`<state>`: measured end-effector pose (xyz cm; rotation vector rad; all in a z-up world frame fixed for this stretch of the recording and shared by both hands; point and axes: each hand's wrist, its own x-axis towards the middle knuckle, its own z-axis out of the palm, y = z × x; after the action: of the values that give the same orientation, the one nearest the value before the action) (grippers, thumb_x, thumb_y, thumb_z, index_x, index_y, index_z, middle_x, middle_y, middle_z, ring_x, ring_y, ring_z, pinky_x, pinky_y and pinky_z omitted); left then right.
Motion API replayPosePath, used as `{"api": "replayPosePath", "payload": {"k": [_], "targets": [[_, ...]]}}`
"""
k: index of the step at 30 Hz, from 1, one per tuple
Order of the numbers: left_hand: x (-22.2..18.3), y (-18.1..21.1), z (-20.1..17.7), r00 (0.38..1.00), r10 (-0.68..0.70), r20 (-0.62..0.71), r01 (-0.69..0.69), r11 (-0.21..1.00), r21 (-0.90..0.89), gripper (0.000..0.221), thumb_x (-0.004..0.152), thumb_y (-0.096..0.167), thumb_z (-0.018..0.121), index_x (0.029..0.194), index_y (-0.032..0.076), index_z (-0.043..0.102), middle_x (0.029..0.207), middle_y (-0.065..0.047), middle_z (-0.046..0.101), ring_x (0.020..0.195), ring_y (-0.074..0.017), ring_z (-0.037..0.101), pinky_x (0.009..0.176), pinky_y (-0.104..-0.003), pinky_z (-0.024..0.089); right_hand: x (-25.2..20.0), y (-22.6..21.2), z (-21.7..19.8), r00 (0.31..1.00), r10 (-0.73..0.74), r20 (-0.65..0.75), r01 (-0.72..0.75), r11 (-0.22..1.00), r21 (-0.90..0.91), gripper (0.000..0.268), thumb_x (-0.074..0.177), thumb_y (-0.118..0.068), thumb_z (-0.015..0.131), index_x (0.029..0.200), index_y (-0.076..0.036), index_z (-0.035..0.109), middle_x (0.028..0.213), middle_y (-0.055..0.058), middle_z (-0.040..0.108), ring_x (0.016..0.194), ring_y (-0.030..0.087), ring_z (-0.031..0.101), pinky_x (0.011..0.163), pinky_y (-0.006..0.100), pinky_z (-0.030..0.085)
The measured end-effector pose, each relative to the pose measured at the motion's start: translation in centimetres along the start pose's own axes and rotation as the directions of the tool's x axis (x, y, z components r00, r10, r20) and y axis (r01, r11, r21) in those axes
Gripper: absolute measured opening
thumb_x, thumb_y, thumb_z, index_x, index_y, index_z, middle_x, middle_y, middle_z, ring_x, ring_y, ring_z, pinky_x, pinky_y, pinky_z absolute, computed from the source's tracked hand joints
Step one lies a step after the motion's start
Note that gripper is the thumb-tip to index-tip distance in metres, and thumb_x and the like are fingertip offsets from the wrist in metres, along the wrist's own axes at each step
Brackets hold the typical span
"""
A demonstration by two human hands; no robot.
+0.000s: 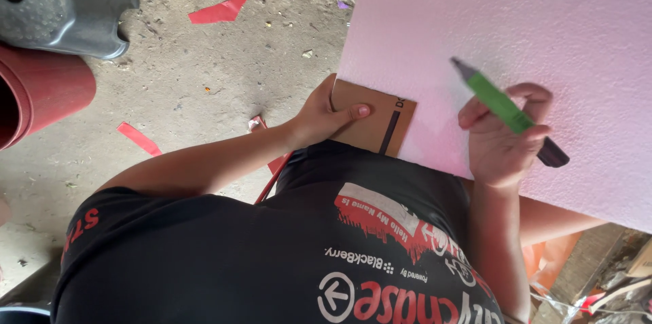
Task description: Marking a foam board using a template and then folding cardboard to assemble a small box
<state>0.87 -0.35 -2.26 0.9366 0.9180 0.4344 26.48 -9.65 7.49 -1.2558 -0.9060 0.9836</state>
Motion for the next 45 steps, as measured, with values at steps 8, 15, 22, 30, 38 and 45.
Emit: {"api": "replayPosePath", "payload": {"k": [8, 15, 22, 30, 38, 45], "targets": [[-0.3, 1.3, 0.4, 0.998, -0.055, 0.008, 0.055, 0.998, 0.003, 0.062, 0.077, 0.042, 0.089, 0.116, 0.006, 0.057, 0.102, -0.017, 0.07, 0.1, -0.0288, 0.068, 0.082, -0.042, 0.055, 4.9, 0.1, 4.9, 0.955, 0.048, 0.291, 0.056, 0.94, -0.337, 0.056, 0.102, -0.046, 0.056, 0.104, 0.01, 0.06, 0.071, 0.022, 0.065, 0.066, 0.026, 0.068, 0.067, 0.033, 0.056], [-0.2, 1.2, 0.3, 0.996, -0.087, 0.012, 0.086, 0.996, 0.029, 0.063, 0.076, 0.047, 0.087, 0.115, 0.009, 0.055, 0.107, -0.019, 0.07, 0.107, -0.0351, 0.068, 0.089, -0.046, 0.054, 7.8, 1.8, 7.1, 0.897, 0.146, 0.418, 0.05, 0.905, -0.423, 0.044, 0.103, -0.038, 0.06, 0.101, 0.006, 0.066, 0.071, 0.018, 0.068, 0.066, 0.024, 0.069, 0.07, 0.035, 0.059], [0.1, 0.7, 0.3, 0.994, -0.103, 0.032, 0.101, 0.994, 0.051, 0.065, 0.077, 0.05, 0.084, 0.117, 0.01, 0.053, 0.11, -0.019, 0.068, 0.111, -0.0365, 0.066, 0.093, -0.048, 0.052, 7.9, 1.5, 7.7, 0.87, 0.159, 0.467, 0.073, 0.895, -0.441, 0.038, 0.104, -0.029, 0.061, 0.101, 0.009, 0.067, 0.069, 0.019, 0.066, 0.066, 0.026, 0.069, 0.07, 0.038, 0.059], [0.0, 0.9, 0.2, 0.994, -0.102, 0.025, 0.1, 0.993, 0.054, 0.061, 0.078, 0.05, 0.084, 0.115, 0.011, 0.055, 0.109, -0.017, 0.069, 0.11, -0.0338, 0.067, 0.092, -0.046, 0.052, 7.4, 2.1, 7.0, 0.892, 0.094, 0.443, 0.093, 0.919, -0.383, 0.059, 0.105, -0.049, 0.051, 0.11, 0.009, 0.061, 0.079, 0.023, 0.067, 0.071, 0.027, 0.069, 0.071, 0.038, 0.059], [-0.1, 0.7, 0.0, 0.993, -0.107, 0.047, 0.109, 0.993, -0.055, 0.062, 0.074, 0.047, 0.077, 0.117, 0.011, 0.053, 0.11, -0.004, 0.07, 0.104, -0.0151, 0.069, 0.084, -0.031, 0.059, 4.4, -3.9, 3.1, 0.81, 0.081, 0.581, 0.38, 0.681, -0.626, 0.063, 0.082, -0.021, 0.089, 0.133, -0.01, 0.054, 0.131, 0.02, 0.067, 0.118, 0.03, 0.066, 0.106, 0.04, 0.049], [-0.2, 0.9, 0.0, 0.994, -0.105, 0.032, 0.105, 0.994, -0.017, 0.064, 0.074, 0.05, 0.076, 0.119, 0.011, 0.054, 0.109, -0.005, 0.07, 0.103, -0.0159, 0.07, 0.083, -0.031, 0.058, 1.3, -2.5, 4.0, 0.74, 0.015, 0.673, 0.596, 0.449, -0.666, 0.07, 0.081, -0.042, 0.09, 0.128, -0.012, 0.048, 0.136, 0.019, 0.065, 0.124, 0.04, 0.057, 0.109, 0.051, 0.041]]}}
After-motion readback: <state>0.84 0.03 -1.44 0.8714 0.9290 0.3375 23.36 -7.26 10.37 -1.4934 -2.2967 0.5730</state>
